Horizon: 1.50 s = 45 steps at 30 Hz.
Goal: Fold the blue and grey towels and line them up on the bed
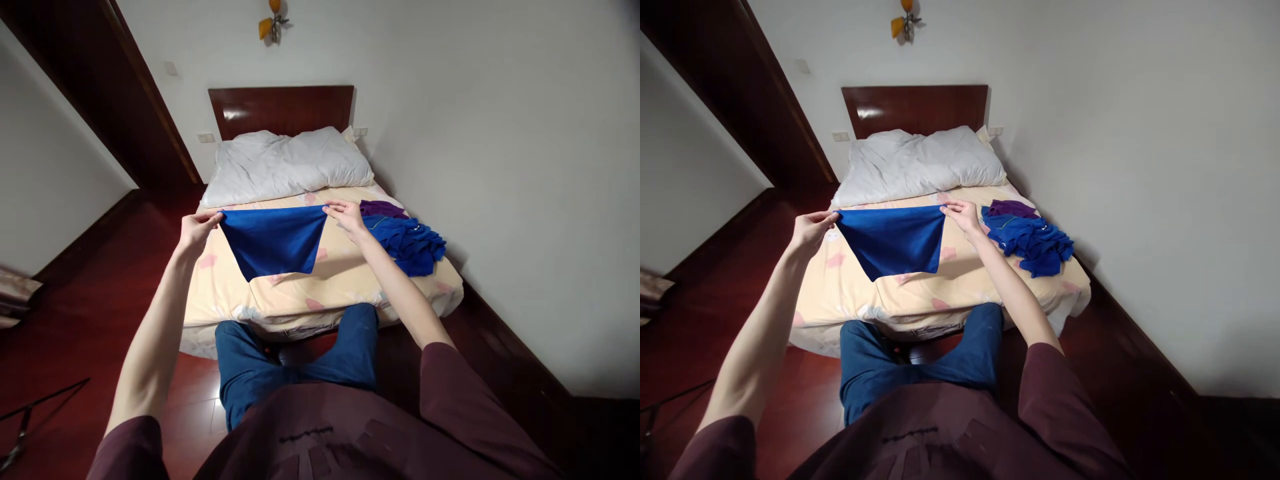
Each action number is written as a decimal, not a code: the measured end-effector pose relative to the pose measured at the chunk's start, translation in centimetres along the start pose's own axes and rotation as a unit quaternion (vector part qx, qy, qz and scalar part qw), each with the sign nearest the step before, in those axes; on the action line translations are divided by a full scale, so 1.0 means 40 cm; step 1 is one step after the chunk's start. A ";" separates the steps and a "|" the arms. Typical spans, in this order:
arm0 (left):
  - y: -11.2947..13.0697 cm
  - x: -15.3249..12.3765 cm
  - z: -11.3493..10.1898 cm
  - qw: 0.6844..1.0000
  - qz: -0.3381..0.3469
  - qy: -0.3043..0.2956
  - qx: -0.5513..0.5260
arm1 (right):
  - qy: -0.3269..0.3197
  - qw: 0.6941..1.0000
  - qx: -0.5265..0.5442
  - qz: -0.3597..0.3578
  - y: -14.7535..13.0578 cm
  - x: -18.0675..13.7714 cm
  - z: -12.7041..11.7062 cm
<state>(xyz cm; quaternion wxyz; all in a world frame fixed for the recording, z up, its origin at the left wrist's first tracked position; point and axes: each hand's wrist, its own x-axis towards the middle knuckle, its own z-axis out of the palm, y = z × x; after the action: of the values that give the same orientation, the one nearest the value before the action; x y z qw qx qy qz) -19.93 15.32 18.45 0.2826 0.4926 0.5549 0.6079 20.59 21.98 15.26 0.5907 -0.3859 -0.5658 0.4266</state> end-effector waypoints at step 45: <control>-0.487 -0.082 0.062 0.979 0.079 -0.042 0.185 | -0.044 0.991 -0.120 0.047 0.427 -0.057 -0.066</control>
<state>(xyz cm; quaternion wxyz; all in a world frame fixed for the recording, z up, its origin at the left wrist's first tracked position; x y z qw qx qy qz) -20.44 17.76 -1.29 0.1604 0.6038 0.6047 0.4941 22.09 25.67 -1.70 0.4940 -0.4612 -0.6197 0.3990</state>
